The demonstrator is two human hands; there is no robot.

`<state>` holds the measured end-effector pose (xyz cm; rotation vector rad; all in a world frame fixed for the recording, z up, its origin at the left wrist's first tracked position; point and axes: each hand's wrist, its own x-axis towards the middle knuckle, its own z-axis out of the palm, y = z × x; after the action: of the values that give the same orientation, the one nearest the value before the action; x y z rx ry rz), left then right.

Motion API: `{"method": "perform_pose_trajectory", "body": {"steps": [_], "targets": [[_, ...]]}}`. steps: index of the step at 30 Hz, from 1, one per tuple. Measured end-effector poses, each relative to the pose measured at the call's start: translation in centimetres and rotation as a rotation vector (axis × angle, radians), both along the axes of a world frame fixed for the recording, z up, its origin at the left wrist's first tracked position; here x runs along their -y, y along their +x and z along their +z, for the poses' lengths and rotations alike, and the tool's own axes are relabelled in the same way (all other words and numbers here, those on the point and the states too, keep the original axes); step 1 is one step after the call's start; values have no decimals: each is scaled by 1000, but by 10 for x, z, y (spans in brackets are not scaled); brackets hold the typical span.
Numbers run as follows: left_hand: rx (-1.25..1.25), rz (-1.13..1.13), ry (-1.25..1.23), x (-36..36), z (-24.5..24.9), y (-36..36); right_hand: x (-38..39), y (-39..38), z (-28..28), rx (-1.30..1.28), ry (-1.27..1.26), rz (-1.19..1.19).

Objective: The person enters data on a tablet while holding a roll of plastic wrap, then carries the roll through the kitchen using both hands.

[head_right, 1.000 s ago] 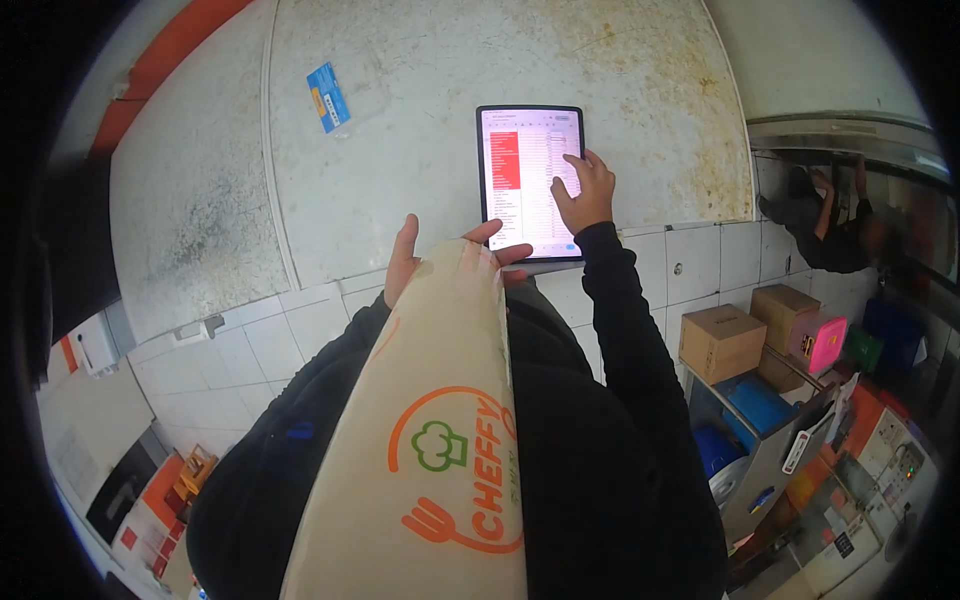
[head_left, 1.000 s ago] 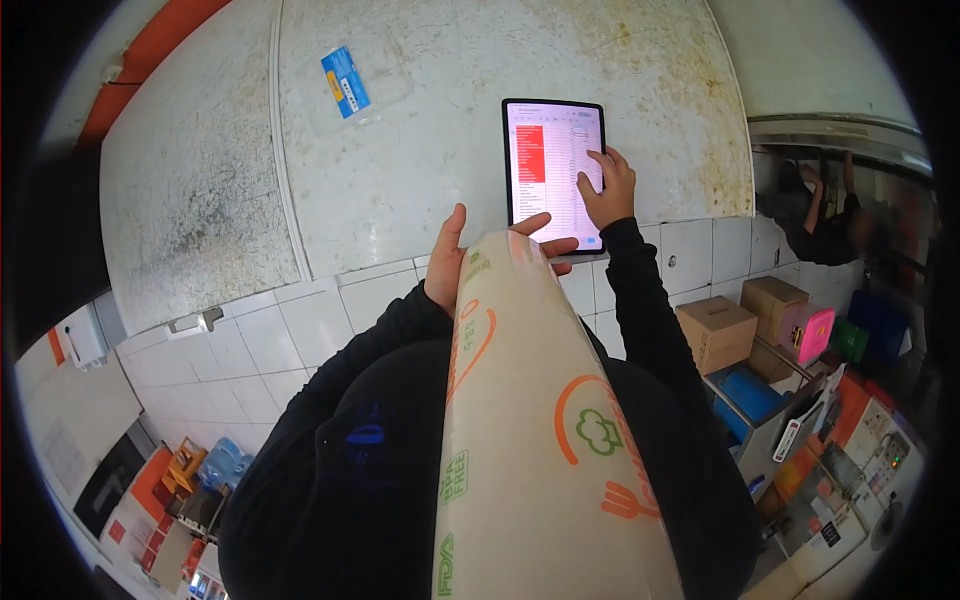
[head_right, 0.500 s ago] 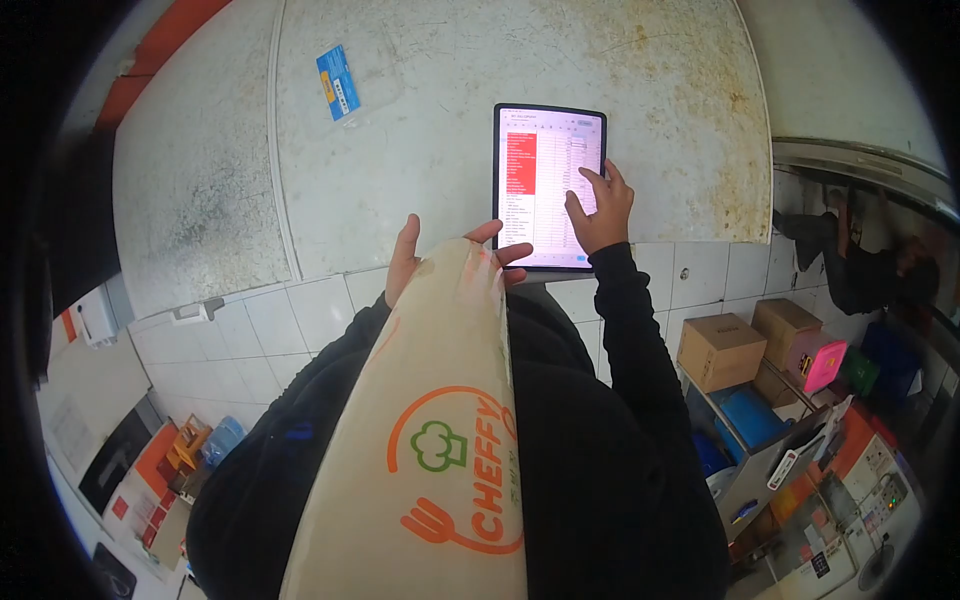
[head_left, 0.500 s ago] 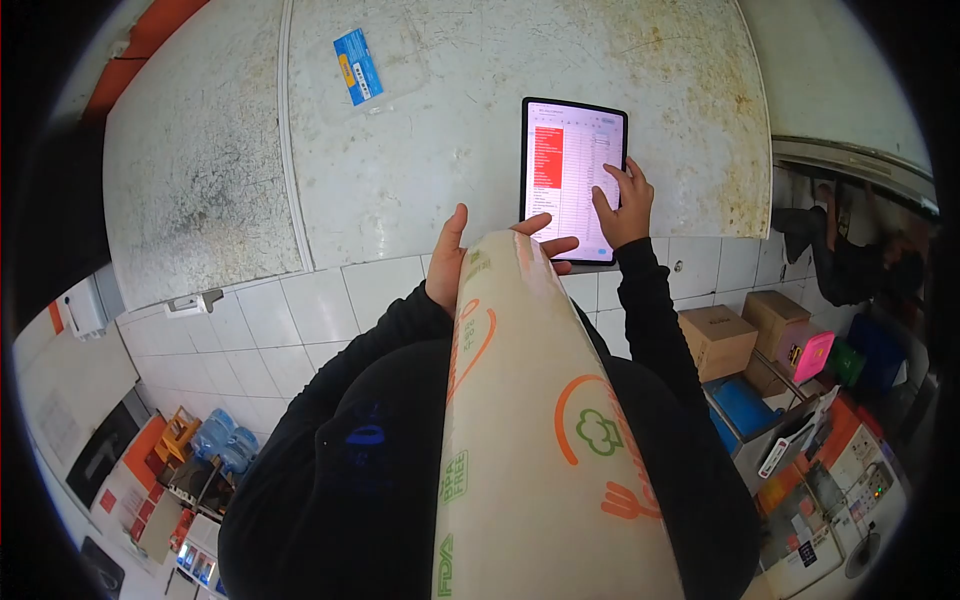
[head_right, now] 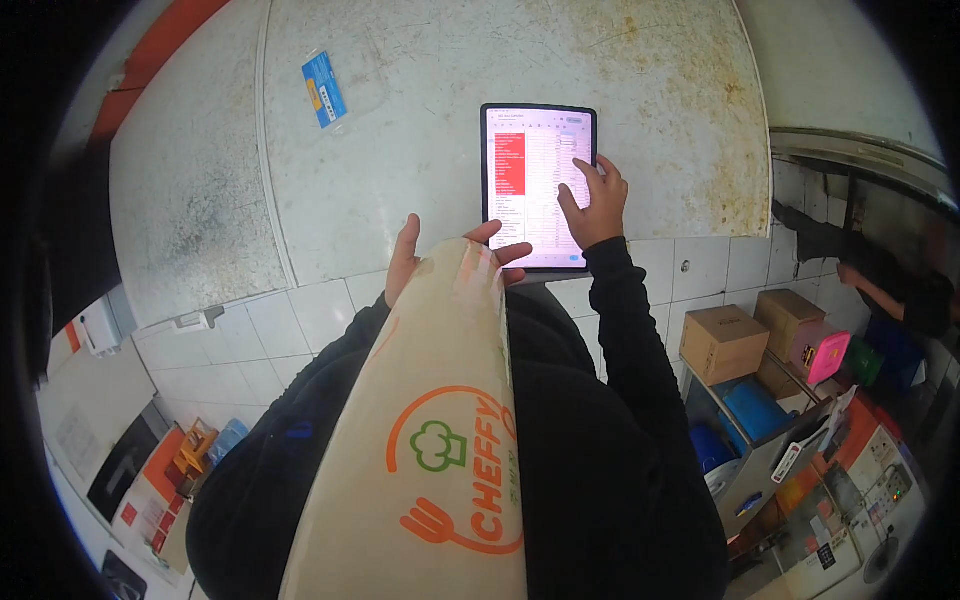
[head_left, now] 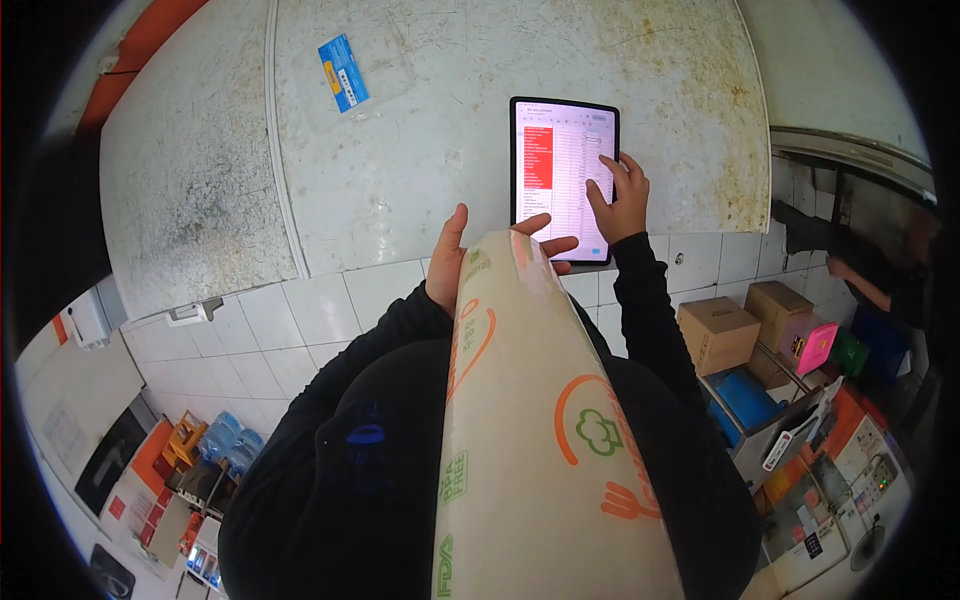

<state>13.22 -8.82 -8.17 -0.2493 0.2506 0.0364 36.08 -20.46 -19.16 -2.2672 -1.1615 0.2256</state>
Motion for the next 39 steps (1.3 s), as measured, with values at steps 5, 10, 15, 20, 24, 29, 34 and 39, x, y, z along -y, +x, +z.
{"method": "perform_pose_trajectory", "body": {"steps": [5,10,15,20,24,29,34,39], "targets": [[3,-1,0,-1,1,0,-1,4,-3,37,8,12],[11,3,-15,-1,1,1,-7,1,4,27,-25,17],[-1,0,1,0,0,2,-9,1,1,51,-58,7],[-15,3,37,0,4,2,6,-7,16,37,-58,-21],[-10,9,25,0,6,1,34,-28,30,5,-89,-3],[-2,24,-26,2,-1,-10,62,-61,36,-6,-135,101],[-460,-11,74,5,32,-9,73,-82,35,-4,-114,162],[-148,28,9,11,2,-32,70,-87,30,54,-146,128]]}}
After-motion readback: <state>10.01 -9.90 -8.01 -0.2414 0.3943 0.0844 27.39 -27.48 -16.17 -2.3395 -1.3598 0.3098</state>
